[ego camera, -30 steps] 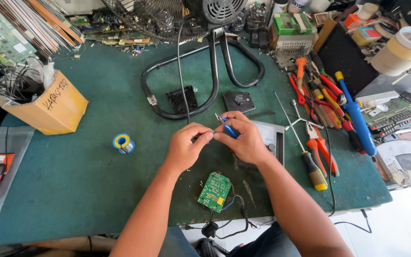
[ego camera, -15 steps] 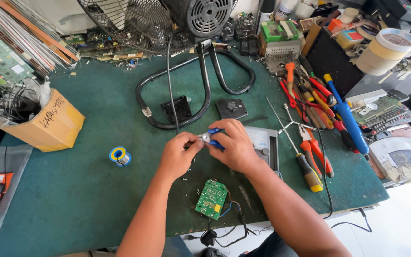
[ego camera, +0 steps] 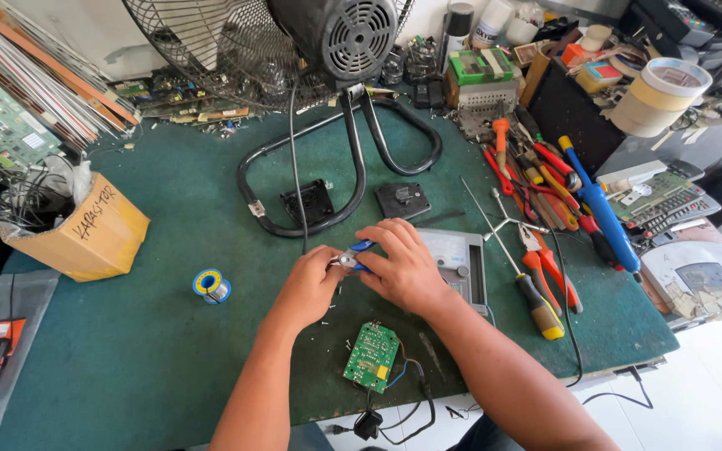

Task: The person solders a small black component onto a green circuit board using a soldering iron and solder wire. They then use pliers to strip the insulation from a red wire and prepare it for connection.

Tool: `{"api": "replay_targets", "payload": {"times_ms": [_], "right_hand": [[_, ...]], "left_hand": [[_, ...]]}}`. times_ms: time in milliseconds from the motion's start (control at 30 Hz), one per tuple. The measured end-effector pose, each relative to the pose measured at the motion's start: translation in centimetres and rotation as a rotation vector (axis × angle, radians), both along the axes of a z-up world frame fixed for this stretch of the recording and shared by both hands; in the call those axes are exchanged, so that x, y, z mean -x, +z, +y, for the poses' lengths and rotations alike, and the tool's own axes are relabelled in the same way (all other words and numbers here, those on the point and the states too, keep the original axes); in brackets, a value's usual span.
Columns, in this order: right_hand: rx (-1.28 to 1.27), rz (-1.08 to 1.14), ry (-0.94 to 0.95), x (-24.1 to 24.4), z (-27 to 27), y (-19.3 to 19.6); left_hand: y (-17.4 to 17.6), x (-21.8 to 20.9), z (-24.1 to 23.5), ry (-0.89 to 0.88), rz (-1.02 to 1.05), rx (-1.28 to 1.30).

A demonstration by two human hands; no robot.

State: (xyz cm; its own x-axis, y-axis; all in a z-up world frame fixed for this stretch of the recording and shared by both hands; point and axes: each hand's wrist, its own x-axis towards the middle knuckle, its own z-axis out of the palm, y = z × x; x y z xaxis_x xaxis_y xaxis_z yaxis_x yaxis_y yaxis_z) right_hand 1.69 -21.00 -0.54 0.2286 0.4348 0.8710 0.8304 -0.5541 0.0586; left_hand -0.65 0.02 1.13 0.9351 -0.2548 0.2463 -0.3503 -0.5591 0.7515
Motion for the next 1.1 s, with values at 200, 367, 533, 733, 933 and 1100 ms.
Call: {"api": "replay_targets", "payload": {"times_ms": [200, 367, 533, 733, 933, 1100], "right_hand": [[0.033, 0.007, 0.006, 0.5, 0.2, 0.7], [0.075, 0.036, -0.049, 0.6, 0.8, 0.4], [0.117, 0.12, -0.138, -0.5, 0.3, -1.8], [0.047, 0.513, -0.134, 0.2, -0.3, -0.7], [-0.171, 0.434, -0.04, -0.1, -0.3, -0.6], [-0.201, 0.311, 0.044, 0.0, -0.7, 0.0]], "left_hand": [[-0.5, -0.4, 0.4, -0.038, 0.013, -0.038], [-1.2, -0.3, 0.1, -0.057, -0.006, -0.039], [-5.1, -1.8, -0.7, -0.02, -0.334, -0.134], [-4.8, -2.1, -0.8, 0.036, -0.491, -0.073], [-3.4, -1.5, -0.8, 0.03, -0.233, 0.242], [-4.2, -1.7, -1.7, 0.04, -0.067, 0.47]]}}
